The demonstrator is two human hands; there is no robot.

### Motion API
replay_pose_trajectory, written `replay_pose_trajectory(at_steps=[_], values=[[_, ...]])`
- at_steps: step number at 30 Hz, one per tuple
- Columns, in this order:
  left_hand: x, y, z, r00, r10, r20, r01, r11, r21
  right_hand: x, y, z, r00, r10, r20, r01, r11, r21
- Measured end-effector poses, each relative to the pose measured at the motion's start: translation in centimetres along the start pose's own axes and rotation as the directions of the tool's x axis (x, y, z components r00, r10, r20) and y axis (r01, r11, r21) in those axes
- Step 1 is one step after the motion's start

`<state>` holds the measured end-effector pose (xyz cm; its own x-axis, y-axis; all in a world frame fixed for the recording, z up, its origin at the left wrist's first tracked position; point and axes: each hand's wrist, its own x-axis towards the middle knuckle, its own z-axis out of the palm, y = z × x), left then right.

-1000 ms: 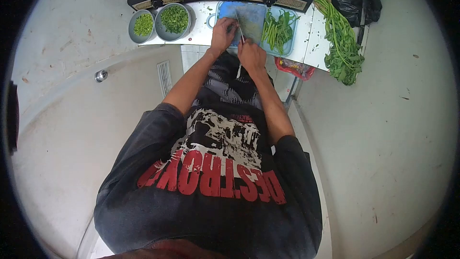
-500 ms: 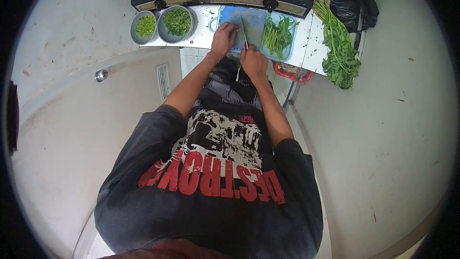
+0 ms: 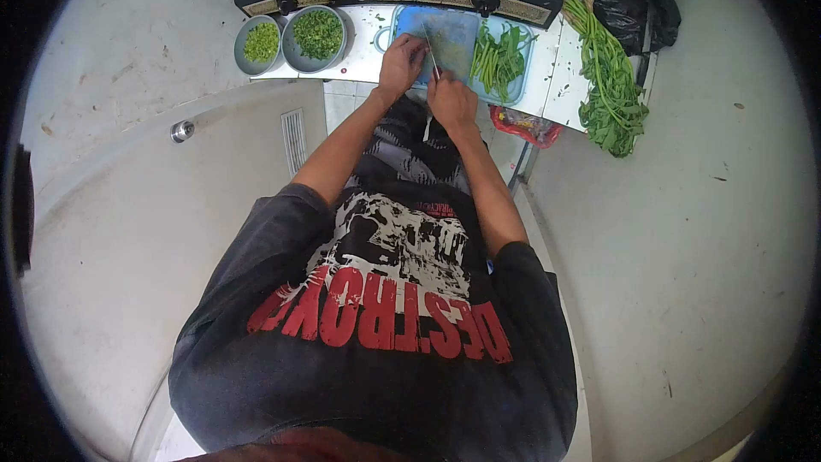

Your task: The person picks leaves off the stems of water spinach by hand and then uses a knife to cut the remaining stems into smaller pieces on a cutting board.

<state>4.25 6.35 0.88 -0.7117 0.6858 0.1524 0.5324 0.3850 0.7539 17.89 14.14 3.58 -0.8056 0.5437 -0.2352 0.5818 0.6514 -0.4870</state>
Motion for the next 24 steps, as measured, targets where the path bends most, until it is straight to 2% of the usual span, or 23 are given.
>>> replay_pose_trajectory(at_steps=[6, 9, 12, 15, 18, 24], values=[[0.1, -0.4, 0.3, 0.999, -0.038, 0.015, 0.038, 0.998, -0.046, -0.1, 0.2, 0.2, 0.998, -0.032, -0.050, 0.031, 0.999, -0.013], [0.1, -0.2, 0.2, 0.997, -0.071, 0.030, 0.072, 0.996, -0.047, -1.9, 1.2, 0.1, 1.000, -0.021, -0.016, 0.021, 0.999, -0.047], [0.1, 0.1, 0.0, 0.999, -0.035, 0.012, 0.035, 0.999, -0.035, -3.1, 1.7, -0.1, 1.000, 0.004, -0.012, -0.005, 1.000, -0.027], [0.1, 0.2, 0.1, 0.999, -0.051, 0.005, 0.052, 0.994, -0.094, -3.1, 1.4, -0.1, 0.999, 0.031, -0.015, -0.032, 0.999, -0.014], [0.1, 0.2, -0.2, 1.000, -0.002, 0.010, 0.002, 0.999, -0.045, -2.2, 0.6, -0.6, 1.000, 0.023, 0.019, -0.024, 1.000, 0.012], [0.1, 0.2, -0.1, 0.999, -0.032, 0.013, 0.032, 0.999, -0.019, 0.1, -0.4, -0.3, 1.000, 0.021, 0.010, -0.021, 0.999, 0.032]])
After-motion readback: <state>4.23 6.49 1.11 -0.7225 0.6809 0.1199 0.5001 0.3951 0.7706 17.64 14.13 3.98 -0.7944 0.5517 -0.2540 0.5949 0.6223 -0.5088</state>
